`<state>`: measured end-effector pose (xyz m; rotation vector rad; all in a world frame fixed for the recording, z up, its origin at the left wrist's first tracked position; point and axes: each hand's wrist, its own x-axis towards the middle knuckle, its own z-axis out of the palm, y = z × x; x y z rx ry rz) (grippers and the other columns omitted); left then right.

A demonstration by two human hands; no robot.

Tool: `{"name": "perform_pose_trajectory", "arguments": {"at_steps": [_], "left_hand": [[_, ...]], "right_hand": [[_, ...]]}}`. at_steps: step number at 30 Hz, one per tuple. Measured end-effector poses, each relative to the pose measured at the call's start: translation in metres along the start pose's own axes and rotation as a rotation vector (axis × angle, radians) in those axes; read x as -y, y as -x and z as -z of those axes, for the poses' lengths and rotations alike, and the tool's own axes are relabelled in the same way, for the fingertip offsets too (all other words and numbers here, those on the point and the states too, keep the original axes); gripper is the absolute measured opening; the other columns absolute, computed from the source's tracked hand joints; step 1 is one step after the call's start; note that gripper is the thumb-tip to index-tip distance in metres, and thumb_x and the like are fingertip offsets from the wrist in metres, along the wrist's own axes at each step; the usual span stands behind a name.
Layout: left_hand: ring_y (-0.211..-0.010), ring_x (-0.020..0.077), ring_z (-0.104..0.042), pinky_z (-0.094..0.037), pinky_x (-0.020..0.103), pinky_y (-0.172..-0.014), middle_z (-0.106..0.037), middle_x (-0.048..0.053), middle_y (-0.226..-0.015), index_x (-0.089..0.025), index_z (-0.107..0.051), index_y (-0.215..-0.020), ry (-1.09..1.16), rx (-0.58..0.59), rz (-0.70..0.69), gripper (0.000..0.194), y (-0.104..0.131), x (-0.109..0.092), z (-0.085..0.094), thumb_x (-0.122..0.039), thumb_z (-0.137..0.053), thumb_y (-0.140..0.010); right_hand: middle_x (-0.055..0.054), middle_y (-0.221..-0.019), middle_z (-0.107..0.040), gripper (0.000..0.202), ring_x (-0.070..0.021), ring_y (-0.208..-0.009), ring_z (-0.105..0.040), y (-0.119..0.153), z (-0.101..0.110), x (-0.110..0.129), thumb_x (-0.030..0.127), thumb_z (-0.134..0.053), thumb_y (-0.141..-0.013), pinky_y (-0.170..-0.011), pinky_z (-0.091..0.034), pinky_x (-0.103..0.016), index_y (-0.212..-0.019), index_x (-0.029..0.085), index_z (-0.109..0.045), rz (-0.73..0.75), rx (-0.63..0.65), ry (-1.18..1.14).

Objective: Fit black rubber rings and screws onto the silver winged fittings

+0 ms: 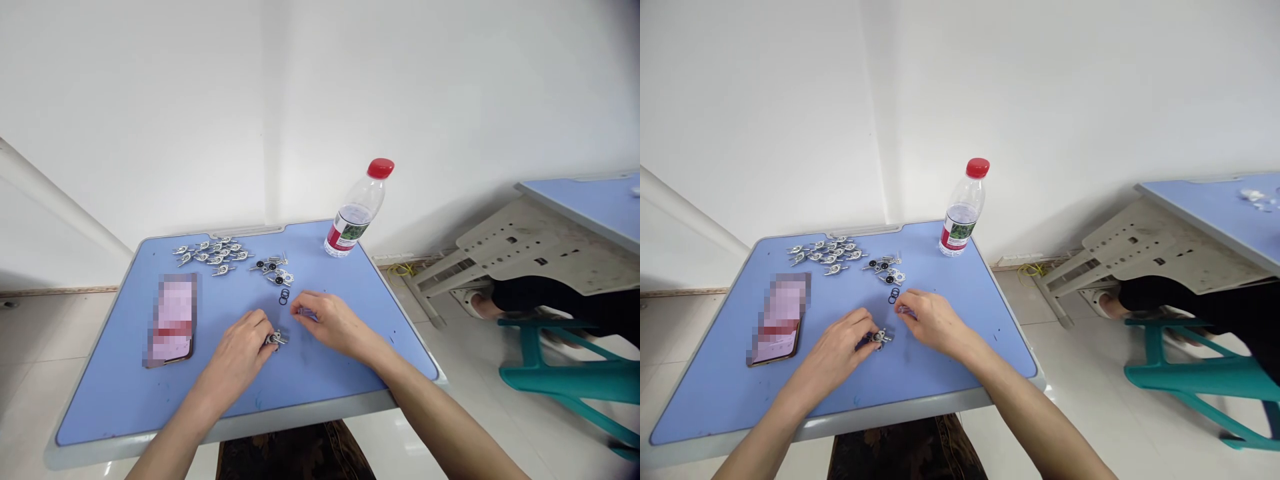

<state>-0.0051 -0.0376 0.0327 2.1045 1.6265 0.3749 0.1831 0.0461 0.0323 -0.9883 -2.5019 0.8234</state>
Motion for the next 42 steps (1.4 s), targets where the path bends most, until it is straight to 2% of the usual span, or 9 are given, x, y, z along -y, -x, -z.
{"name": "perform_pose_trajectory", "arguments": {"at_steps": [2, 7, 10, 15, 18, 22, 29, 38, 42], "left_hand": [[-0.082, 0.0167, -0.053, -0.041, 0.031, -0.071, -0.054, 0.001, -0.088, -0.018, -0.056, -0.083, -0.002, 0.002, 0.005, 0.008, 0.0, 0.0, 0.001, -0.018, -0.051, -0.089], [-0.082, 0.0169, -0.053, -0.041, 0.03, -0.07, -0.055, 0.001, -0.088, -0.018, -0.055, -0.082, -0.009, 0.01, -0.003, 0.008, 0.001, 0.002, 0.003, -0.017, -0.051, -0.089], [-0.082, 0.0171, -0.053, -0.041, 0.03, -0.069, -0.055, 0.001, -0.088, -0.019, -0.054, -0.081, -0.014, 0.011, -0.011, 0.008, 0.001, 0.003, 0.003, -0.017, -0.051, -0.088], [-0.081, 0.0172, -0.053, -0.041, 0.031, -0.07, -0.054, 0.001, -0.087, -0.019, -0.054, -0.08, -0.014, 0.0, -0.014, 0.009, 0.001, 0.003, 0.002, -0.015, -0.05, -0.088], [-0.081, 0.0173, -0.053, -0.041, 0.031, -0.069, -0.055, 0.001, -0.087, -0.019, -0.055, -0.081, -0.003, -0.006, -0.014, 0.008, 0.001, 0.003, 0.002, -0.016, -0.051, -0.087], [-0.082, 0.0176, -0.054, -0.042, 0.031, -0.07, -0.055, 0.001, -0.087, -0.019, -0.057, -0.082, 0.008, -0.01, -0.013, 0.008, 0.002, 0.002, 0.003, -0.017, -0.052, -0.088], [-0.084, 0.0182, -0.054, -0.043, 0.032, -0.071, -0.055, 0.002, -0.088, -0.019, -0.057, -0.084, -0.033, 0.005, -0.007, 0.008, 0.002, 0.001, 0.003, -0.017, -0.051, -0.089], [-0.086, 0.0193, -0.054, -0.045, 0.034, -0.072, -0.055, 0.003, -0.089, -0.019, -0.057, -0.087, -0.146, 0.046, -0.147, 0.011, 0.001, -0.003, -0.001, -0.013, -0.047, -0.09], [-0.085, 0.0203, -0.054, -0.045, 0.034, -0.07, -0.054, 0.003, -0.09, -0.018, -0.056, -0.086, -0.176, 0.078, -0.152, 0.009, 0.002, -0.006, 0.001, -0.012, -0.05, -0.089]], "right_hand": [[-0.004, -0.088, -0.065, 0.014, -0.012, -0.069, -0.057, 0.0, -0.001, -0.002, 0.009, -0.053, -0.083, -0.064, -0.04, -0.022, -0.088, 0.017, -0.063, 0.01, -0.017, 0.032], [-0.002, -0.087, -0.062, 0.013, -0.0098, -0.063, -0.053, -0.002, -0.012, 0.001, 0.013, -0.053, -0.086, -0.059, -0.035, -0.021, -0.091, 0.019, -0.064, 0.099, 0.105, 0.122], [-0.002, -0.084, -0.06, 0.013, -0.0099, -0.063, -0.051, -0.003, -0.017, 0.003, 0.014, -0.055, -0.086, -0.056, -0.031, -0.02, -0.093, 0.02, -0.064, 0.122, 0.129, 0.153], [-0.002, -0.082, -0.059, 0.014, -0.0098, -0.062, -0.051, -0.005, -0.021, 0.006, 0.01, -0.052, -0.084, -0.054, -0.029, -0.021, -0.084, 0.018, -0.064, 0.133, 0.159, 0.171], [-0.002, -0.081, -0.062, 0.012, -0.0103, -0.062, -0.052, -0.006, -0.02, 0.007, 0.009, -0.052, -0.083, -0.056, -0.032, -0.022, -0.085, 0.017, -0.061, 0.091, 0.119, 0.127], [0.0, -0.075, -0.064, 0.009, -0.0093, -0.061, -0.053, -0.006, -0.017, 0.007, 0.011, -0.054, -0.082, -0.059, -0.039, -0.02, -0.086, 0.017, -0.06, -0.005, 0.02, -0.081], [0.0, -0.073, -0.067, 0.01, -0.009, -0.061, -0.054, -0.005, -0.014, 0.009, 0.019, -0.057, -0.084, -0.061, -0.042, -0.021, -0.082, 0.017, -0.067, -0.006, -0.087, -0.245], [0.0, -0.073, -0.067, 0.012, -0.0092, -0.058, -0.05, 0.002, -0.005, 0.01, 0.022, -0.06, -0.081, -0.054, -0.04, -0.021, -0.083, 0.018, -0.071, -0.192, -0.093, -0.414], [0.0, -0.075, -0.068, 0.01, -0.0101, -0.063, -0.054, 0.005, -0.001, 0.012, 0.021, -0.06, -0.081, -0.058, -0.041, -0.021, -0.081, 0.018, -0.07, -0.164, -0.086, -0.427]]}}
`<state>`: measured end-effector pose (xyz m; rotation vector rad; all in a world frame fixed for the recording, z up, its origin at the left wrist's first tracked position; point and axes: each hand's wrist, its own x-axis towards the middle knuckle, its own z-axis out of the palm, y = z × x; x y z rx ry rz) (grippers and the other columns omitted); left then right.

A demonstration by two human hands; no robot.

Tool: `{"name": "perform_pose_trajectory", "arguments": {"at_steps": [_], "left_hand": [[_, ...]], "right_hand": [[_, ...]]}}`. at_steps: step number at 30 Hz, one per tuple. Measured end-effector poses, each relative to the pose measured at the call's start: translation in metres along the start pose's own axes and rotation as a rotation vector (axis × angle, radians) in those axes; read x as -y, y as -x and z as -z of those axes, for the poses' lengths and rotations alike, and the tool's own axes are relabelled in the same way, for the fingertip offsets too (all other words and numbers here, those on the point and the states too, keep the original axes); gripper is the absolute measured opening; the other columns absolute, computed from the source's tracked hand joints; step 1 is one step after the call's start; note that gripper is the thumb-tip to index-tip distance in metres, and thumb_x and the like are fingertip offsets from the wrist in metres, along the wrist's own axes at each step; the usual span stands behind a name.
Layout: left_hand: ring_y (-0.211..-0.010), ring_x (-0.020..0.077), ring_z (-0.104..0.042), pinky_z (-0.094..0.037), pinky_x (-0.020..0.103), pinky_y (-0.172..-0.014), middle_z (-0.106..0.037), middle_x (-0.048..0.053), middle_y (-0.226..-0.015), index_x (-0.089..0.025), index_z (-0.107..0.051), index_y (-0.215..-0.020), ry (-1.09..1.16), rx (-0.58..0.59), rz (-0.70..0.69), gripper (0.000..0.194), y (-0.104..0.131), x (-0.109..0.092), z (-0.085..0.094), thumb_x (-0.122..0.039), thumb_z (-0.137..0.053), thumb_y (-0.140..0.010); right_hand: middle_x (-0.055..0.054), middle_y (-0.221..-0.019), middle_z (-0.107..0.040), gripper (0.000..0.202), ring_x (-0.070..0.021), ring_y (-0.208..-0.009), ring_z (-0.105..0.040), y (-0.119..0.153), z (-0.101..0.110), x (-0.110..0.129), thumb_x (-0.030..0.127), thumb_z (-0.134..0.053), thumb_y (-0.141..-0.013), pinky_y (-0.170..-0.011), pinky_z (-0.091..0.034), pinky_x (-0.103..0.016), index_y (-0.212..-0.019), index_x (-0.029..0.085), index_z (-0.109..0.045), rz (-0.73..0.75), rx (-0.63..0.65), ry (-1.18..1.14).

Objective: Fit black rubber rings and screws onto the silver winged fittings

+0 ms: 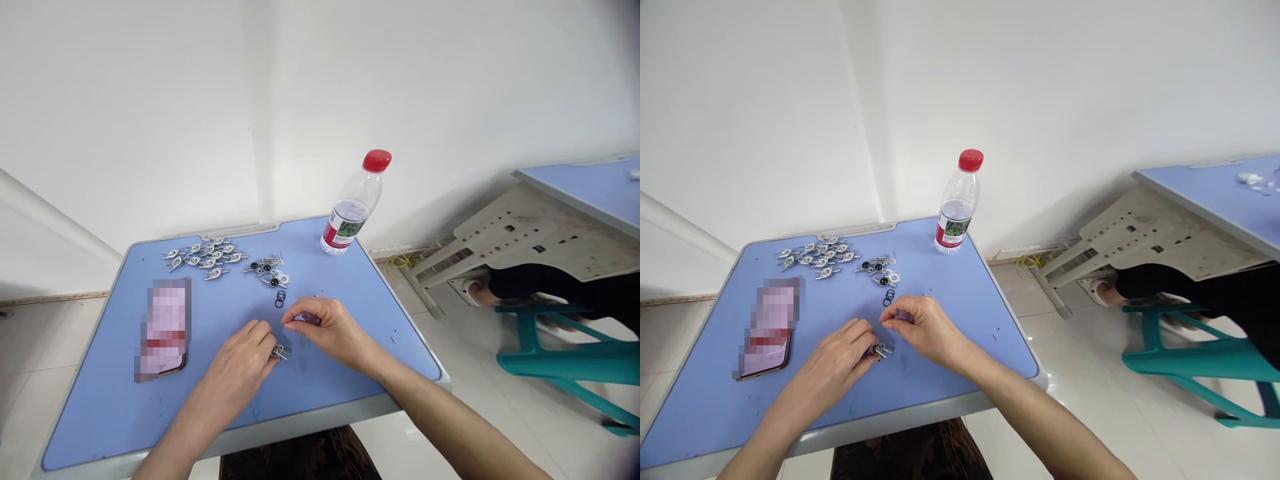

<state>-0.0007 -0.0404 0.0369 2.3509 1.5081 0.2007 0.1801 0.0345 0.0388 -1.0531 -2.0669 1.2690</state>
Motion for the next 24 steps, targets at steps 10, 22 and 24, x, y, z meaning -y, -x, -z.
{"name": "perform_pose_trajectory", "arguments": {"at_steps": [10, 22, 24], "left_hand": [[-0.087, 0.0195, -0.054, -0.045, 0.034, -0.071, -0.055, 0.003, -0.091, -0.018, -0.055, -0.088, 0.034, 0.026, 0.032, 0.006, 0.0, 0.0, 0.0, -0.015, -0.05, -0.09], [-0.087, 0.018, -0.052, -0.046, 0.033, -0.073, -0.053, 0.001, -0.092, -0.018, -0.052, -0.087, 0.077, -0.004, 0.023, 0.003, 0.001, 0.005, -0.004, -0.017, -0.052, -0.09], [-0.087, 0.0178, -0.053, -0.046, 0.033, -0.073, -0.053, 0.001, -0.093, -0.018, -0.051, -0.087, 0.069, -0.021, 0.018, 0.003, 0.001, 0.005, -0.004, -0.016, -0.053, -0.089]], "right_hand": [[0.003, -0.069, -0.065, 0.008, -0.0074, -0.056, -0.048, 0.003, 0.001, 0.003, 0.02, -0.06, -0.081, -0.055, -0.039, -0.02, -0.077, 0.018, -0.067, -0.014, 0.056, 0.056], [0.002, -0.069, -0.065, 0.012, -0.0096, -0.061, -0.054, -0.001, -0.011, -0.002, 0.014, -0.058, -0.082, -0.059, -0.039, -0.02, -0.08, 0.017, -0.069, -0.013, 0.274, 0.253], [0.001, -0.072, -0.066, 0.013, -0.0102, -0.063, -0.055, 0.0, -0.013, -0.003, 0.012, -0.057, -0.082, -0.06, -0.039, -0.02, -0.08, 0.016, -0.069, 0.02, 0.257, 0.29]]}}
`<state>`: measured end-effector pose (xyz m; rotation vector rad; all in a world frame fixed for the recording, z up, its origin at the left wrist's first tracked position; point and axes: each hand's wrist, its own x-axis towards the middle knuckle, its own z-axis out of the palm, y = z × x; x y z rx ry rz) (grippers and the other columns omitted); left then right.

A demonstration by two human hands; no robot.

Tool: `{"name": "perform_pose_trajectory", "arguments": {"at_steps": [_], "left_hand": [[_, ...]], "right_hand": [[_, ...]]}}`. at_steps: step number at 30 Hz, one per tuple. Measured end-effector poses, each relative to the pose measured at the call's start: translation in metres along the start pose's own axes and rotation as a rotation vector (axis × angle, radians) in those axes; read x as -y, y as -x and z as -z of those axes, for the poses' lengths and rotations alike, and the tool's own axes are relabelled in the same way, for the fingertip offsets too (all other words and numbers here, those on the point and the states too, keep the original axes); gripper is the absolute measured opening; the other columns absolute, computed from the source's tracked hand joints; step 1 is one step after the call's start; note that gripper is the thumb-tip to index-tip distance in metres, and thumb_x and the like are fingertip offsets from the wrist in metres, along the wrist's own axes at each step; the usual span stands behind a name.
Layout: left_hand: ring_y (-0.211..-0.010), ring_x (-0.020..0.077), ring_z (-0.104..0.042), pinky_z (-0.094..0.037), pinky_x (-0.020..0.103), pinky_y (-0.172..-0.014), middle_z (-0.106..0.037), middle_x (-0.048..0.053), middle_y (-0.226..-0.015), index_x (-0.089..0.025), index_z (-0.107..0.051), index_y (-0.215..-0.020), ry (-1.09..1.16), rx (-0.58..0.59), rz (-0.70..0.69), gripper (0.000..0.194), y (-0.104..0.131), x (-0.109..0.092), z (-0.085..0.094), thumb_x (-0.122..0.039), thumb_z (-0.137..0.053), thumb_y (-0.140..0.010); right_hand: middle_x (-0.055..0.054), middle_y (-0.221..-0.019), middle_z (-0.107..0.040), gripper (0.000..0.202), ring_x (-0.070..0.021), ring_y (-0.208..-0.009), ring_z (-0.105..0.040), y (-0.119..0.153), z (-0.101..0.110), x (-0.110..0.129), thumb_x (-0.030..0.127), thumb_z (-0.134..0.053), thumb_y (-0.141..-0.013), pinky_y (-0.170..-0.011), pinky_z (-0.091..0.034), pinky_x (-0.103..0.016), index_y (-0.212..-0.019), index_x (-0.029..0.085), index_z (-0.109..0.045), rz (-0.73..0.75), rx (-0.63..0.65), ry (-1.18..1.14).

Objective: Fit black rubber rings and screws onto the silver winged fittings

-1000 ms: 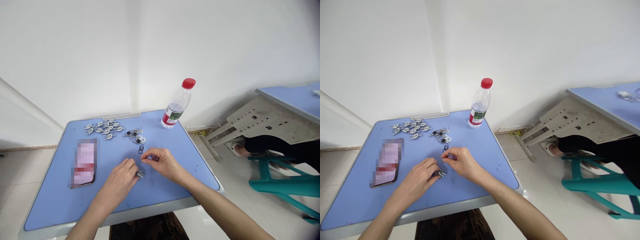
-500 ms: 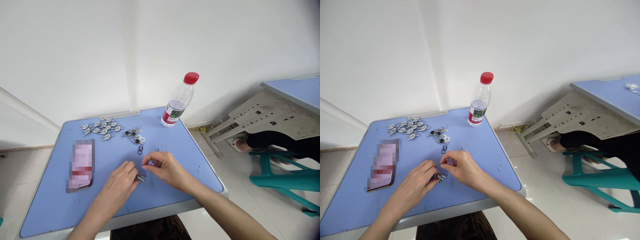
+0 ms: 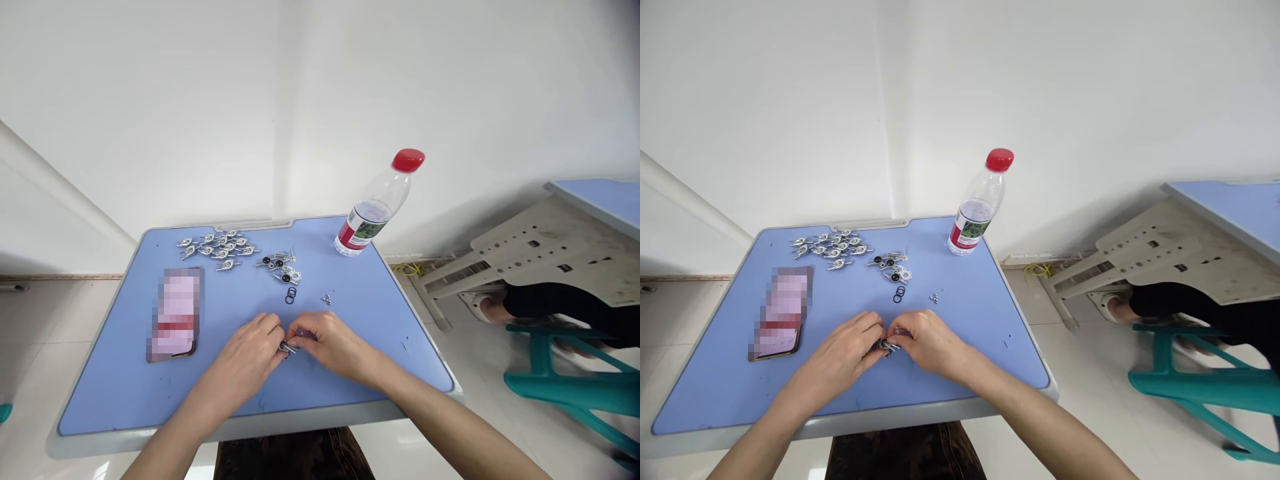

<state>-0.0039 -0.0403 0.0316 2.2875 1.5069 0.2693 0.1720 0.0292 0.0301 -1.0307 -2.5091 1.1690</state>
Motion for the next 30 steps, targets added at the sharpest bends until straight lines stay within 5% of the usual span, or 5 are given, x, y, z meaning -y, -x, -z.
{"name": "perform_pose_trajectory", "arguments": {"at_steps": [7, 16, 30], "left_hand": [[-0.085, 0.0175, -0.053, -0.046, 0.033, -0.073, -0.053, 0.001, -0.092, -0.017, -0.052, -0.086, -0.037, -0.017, -0.009, 0.004, 0.0, 0.0, -0.001, -0.016, -0.055, -0.088], [-0.084, 0.0177, -0.053, -0.045, 0.033, -0.071, -0.053, 0.002, -0.09, -0.017, -0.052, -0.082, -0.033, -0.015, 0.001, 0.006, -0.001, 0.001, -0.002, -0.017, -0.054, -0.088], [-0.084, 0.0181, -0.052, -0.045, 0.033, -0.073, -0.052, 0.001, -0.089, -0.018, -0.051, -0.081, 0.009, -0.021, 0.005, 0.008, 0.001, 0.002, -0.001, -0.017, -0.054, -0.089]], "right_hand": [[-0.003, -0.08, -0.066, 0.025, -0.0115, -0.065, -0.057, 0.005, -0.007, -0.012, 0.0, -0.047, -0.08, -0.059, -0.04, -0.021, -0.084, 0.016, -0.065, 0.2, -0.055, 0.198], [-0.005, -0.08, -0.064, 0.025, -0.0116, -0.062, -0.054, 0.009, -0.01, -0.014, 0.004, -0.041, -0.087, -0.051, -0.031, -0.023, -0.086, 0.015, -0.064, 0.411, -0.093, 0.459], [-0.004, -0.087, -0.063, 0.024, -0.0108, -0.067, -0.055, 0.012, 0.017, -0.004, 0.006, -0.047, -0.084, -0.061, -0.04, -0.021, -0.097, 0.017, -0.063, 0.286, -0.041, 0.24]]}}
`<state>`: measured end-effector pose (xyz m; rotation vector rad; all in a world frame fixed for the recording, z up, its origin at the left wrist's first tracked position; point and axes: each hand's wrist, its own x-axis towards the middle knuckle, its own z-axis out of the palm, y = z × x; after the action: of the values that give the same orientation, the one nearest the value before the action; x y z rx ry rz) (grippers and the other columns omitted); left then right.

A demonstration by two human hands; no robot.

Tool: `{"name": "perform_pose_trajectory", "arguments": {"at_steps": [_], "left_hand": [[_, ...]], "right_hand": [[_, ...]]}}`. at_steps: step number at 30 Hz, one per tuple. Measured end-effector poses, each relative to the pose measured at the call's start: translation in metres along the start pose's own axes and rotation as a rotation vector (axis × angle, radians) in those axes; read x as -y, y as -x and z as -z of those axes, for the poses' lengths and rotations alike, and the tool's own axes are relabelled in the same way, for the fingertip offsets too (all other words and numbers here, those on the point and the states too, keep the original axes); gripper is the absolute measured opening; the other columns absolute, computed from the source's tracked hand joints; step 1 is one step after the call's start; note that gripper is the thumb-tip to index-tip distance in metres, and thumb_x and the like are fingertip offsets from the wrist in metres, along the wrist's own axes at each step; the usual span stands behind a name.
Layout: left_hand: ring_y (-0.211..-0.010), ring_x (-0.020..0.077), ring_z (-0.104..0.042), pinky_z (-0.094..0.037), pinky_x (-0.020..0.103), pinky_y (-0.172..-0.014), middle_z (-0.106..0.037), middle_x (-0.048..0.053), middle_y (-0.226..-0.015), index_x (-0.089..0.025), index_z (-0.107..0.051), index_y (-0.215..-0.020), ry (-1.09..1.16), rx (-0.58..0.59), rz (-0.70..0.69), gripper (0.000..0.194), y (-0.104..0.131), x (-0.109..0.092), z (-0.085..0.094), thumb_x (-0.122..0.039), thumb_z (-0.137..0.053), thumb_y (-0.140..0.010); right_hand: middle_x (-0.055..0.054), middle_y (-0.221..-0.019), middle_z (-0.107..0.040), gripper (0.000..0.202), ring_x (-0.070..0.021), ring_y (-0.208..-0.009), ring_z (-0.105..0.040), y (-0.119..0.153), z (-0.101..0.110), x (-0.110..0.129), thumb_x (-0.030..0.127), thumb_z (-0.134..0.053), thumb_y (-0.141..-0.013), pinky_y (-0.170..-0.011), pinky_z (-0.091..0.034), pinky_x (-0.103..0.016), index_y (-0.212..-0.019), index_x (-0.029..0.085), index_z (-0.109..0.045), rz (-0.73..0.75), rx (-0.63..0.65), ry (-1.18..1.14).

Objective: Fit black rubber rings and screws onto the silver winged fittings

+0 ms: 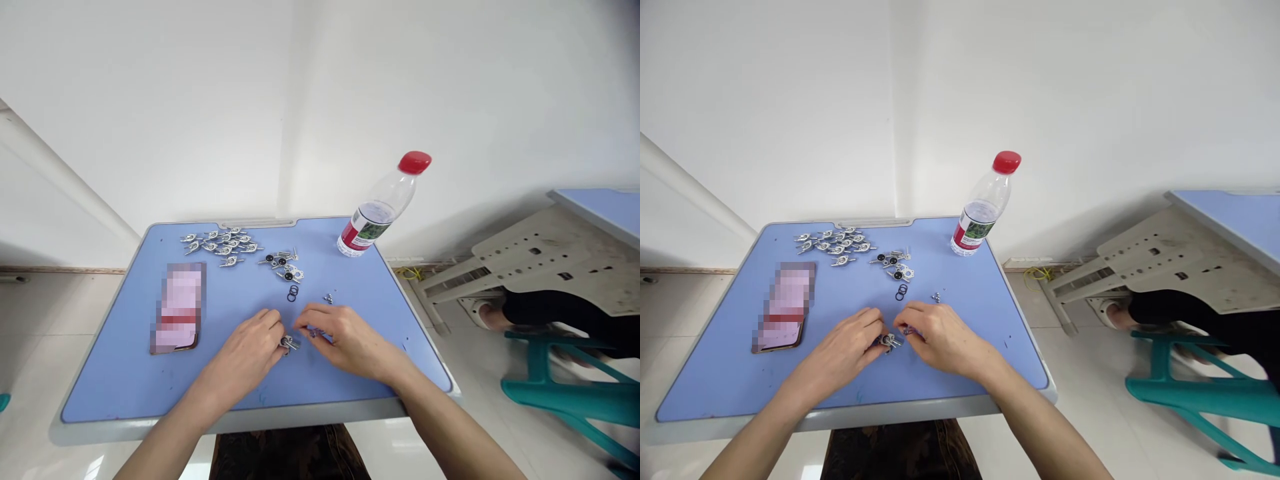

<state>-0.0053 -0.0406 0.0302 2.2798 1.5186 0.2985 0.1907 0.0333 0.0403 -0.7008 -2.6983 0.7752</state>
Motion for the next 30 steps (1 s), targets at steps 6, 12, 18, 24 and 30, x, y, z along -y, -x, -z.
{"name": "perform_pose_trajectory", "arguments": {"at_steps": [6, 12, 18, 24, 30], "left_hand": [[-0.085, 0.0177, -0.052, -0.044, 0.033, -0.073, -0.051, 0.001, -0.09, -0.018, -0.053, -0.085, 0.013, 0.013, 0.013, 0.005, 0.0, 0.0, 0.0, -0.019, -0.052, -0.09], [-0.086, 0.0176, -0.052, -0.044, 0.033, -0.074, -0.053, 0.002, -0.092, -0.018, -0.054, -0.088, 0.011, 0.027, 0.018, 0.007, 0.0, 0.0, 0.001, -0.019, -0.048, -0.092], [-0.084, 0.0175, -0.052, -0.045, 0.034, -0.073, -0.053, 0.002, -0.092, -0.017, -0.054, -0.087, 0.008, 0.034, 0.023, 0.006, 0.0, -0.001, 0.001, -0.018, -0.05, -0.091], [-0.084, 0.0175, -0.052, -0.045, 0.033, -0.073, -0.052, 0.001, -0.09, -0.017, -0.053, -0.082, 0.005, 0.013, 0.016, 0.008, 0.0, -0.002, 0.002, -0.018, -0.051, -0.09], [-0.085, 0.0176, -0.052, -0.045, 0.033, -0.073, -0.053, 0.002, -0.091, -0.017, -0.053, -0.083, 0.003, 0.027, 0.02, 0.008, 0.0, -0.003, 0.003, -0.018, -0.051, -0.091]], "right_hand": [[-0.003, -0.088, -0.064, 0.028, -0.0105, -0.068, -0.056, 0.001, 0.006, 0.0, 0.002, -0.05, -0.079, -0.061, -0.038, -0.02, -0.093, 0.019, -0.067, 0.036, 0.093, 0.032], [-0.001, -0.09, -0.065, 0.029, -0.0102, -0.068, -0.057, 0.0, 0.001, 0.0, 0.003, -0.047, -0.08, -0.058, -0.034, -0.021, -0.091, 0.021, -0.068, 0.06, 0.129, 0.077], [-0.001, -0.087, -0.064, 0.028, -0.0106, -0.066, -0.056, 0.0, 0.0, 0.0, 0.004, -0.046, -0.082, -0.057, -0.033, -0.022, -0.09, 0.022, -0.066, 0.074, 0.125, 0.094], [-0.002, -0.087, -0.063, 0.024, -0.0104, -0.066, -0.054, 0.0, -0.006, -0.005, 0.004, -0.047, -0.082, -0.057, -0.033, -0.021, -0.092, 0.02, -0.063, 0.055, 0.052, 0.097], [-0.003, -0.091, -0.064, 0.021, -0.0103, -0.065, -0.054, -0.002, -0.013, -0.004, 0.007, -0.049, -0.084, -0.053, -0.029, -0.022, -0.095, 0.019, -0.063, 0.101, 0.04, 0.16]]}}
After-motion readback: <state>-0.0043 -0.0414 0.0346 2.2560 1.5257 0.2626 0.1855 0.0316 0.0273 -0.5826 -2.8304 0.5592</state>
